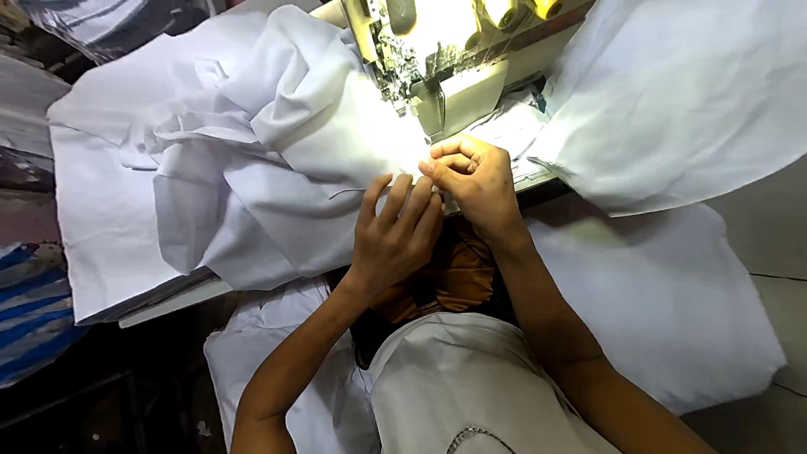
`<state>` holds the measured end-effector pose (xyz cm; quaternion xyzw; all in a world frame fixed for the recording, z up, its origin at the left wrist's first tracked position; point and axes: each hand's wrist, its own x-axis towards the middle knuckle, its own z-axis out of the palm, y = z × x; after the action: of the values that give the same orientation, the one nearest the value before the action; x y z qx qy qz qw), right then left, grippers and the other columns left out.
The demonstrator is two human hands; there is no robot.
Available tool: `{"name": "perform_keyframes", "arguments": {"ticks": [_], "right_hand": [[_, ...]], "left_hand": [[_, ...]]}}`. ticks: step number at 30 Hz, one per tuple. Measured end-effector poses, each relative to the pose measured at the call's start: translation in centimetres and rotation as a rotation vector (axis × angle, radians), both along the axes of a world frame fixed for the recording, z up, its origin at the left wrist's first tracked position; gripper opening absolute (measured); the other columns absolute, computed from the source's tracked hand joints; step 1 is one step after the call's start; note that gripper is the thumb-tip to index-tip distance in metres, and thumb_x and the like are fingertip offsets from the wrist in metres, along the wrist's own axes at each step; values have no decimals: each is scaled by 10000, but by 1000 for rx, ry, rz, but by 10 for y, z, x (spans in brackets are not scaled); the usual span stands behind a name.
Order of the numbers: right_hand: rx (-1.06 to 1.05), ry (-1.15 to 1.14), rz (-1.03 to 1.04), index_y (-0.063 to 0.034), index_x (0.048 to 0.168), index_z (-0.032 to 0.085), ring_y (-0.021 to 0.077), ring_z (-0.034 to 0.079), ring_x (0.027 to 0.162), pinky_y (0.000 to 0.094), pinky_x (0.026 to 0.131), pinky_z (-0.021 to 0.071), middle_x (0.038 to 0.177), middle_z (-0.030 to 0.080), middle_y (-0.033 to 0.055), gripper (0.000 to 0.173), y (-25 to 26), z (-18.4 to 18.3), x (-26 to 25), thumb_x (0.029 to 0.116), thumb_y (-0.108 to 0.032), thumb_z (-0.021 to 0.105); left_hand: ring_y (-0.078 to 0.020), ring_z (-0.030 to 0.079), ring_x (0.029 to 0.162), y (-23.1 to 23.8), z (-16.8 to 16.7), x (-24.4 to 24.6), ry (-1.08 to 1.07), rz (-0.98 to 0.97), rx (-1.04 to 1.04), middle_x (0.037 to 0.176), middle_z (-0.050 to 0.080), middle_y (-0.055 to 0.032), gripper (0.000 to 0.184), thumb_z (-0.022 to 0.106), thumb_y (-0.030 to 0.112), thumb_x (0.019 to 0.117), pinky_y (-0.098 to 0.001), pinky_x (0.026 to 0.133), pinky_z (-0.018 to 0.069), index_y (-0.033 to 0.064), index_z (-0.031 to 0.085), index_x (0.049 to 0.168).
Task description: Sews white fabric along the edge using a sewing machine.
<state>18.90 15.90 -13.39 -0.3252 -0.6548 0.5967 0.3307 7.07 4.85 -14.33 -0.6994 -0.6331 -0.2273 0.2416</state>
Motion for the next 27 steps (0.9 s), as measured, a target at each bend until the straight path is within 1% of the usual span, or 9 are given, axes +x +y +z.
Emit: {"name": "perform_keyframes", "arguments": {"ticks": [2,5,8,11,14,18,22,24,27], "right_hand": [[71,3,-18,-101,1171,634,68,642,594,191,496,515,787,711,8,197,-3,-2,1,981,-91,681],[176,48,-44,-103,1235,594,76,648,606,194,508,531,774,698,9,280,-7,-6,3,970,-83,683],[244,62,-70,-91,1209,672,59,645,642,196,554,546,832,704,3,245,-6,-10,2,967,-112,707],[281,68,-66,-66,1186,727,62,691,770,213,676,591,989,742,20,213,-5,-13,0,979,-101,693],[313,78,-82,-60,1180,746,75,705,836,227,726,601,1042,746,31,207,-4,-16,-4,987,-90,679],[374,48,-104,-65,1185,742,69,700,823,212,705,592,1048,743,43,204,0,-12,-11,1001,-91,660],[331,-36,-112,-85,1213,707,77,567,516,199,444,458,708,661,24,211,3,-1,-18,1051,-151,589],[339,-26,-105,-77,1247,690,71,583,551,189,479,479,733,667,25,232,4,-2,-18,1059,-135,565],[321,40,-85,-74,1304,645,79,652,684,208,595,552,864,709,29,266,1,-13,-12,1056,-114,560]], "left_hand": [[-313,563,1289,5,-7,4,-74,45,11,1315,636,-159,360,668,328,955,-494,1169,340,47,661,1181],[-353,445,1434,16,-12,1,-172,147,7,1470,530,-213,437,614,182,970,-523,1217,285,10,549,1366],[-314,417,1465,11,-9,-10,-157,282,-69,1547,490,-146,566,592,57,931,-519,1215,278,42,499,1489],[-284,399,1480,-5,-12,-20,-140,372,-74,1590,454,-93,661,607,39,897,-496,1209,285,76,455,1539],[-285,393,1483,-15,-15,-26,-131,393,-62,1589,456,-90,726,654,60,845,-507,1208,282,85,453,1543],[-304,333,1516,-16,-14,-44,-172,361,-115,1617,410,-108,867,716,180,773,-570,1225,206,66,391,1570],[-358,288,1524,-14,-6,-72,-304,262,-223,1664,290,-151,1103,824,276,689,-662,1187,224,64,263,1614],[-396,310,1497,-17,2,-88,-387,217,-304,1667,255,-171,1128,842,334,729,-670,1154,281,99,213,1636],[-403,274,1514,-18,13,-119,-503,183,-407,1689,197,-170,1161,778,606,774,-682,1131,303,136,184,1653]]}}
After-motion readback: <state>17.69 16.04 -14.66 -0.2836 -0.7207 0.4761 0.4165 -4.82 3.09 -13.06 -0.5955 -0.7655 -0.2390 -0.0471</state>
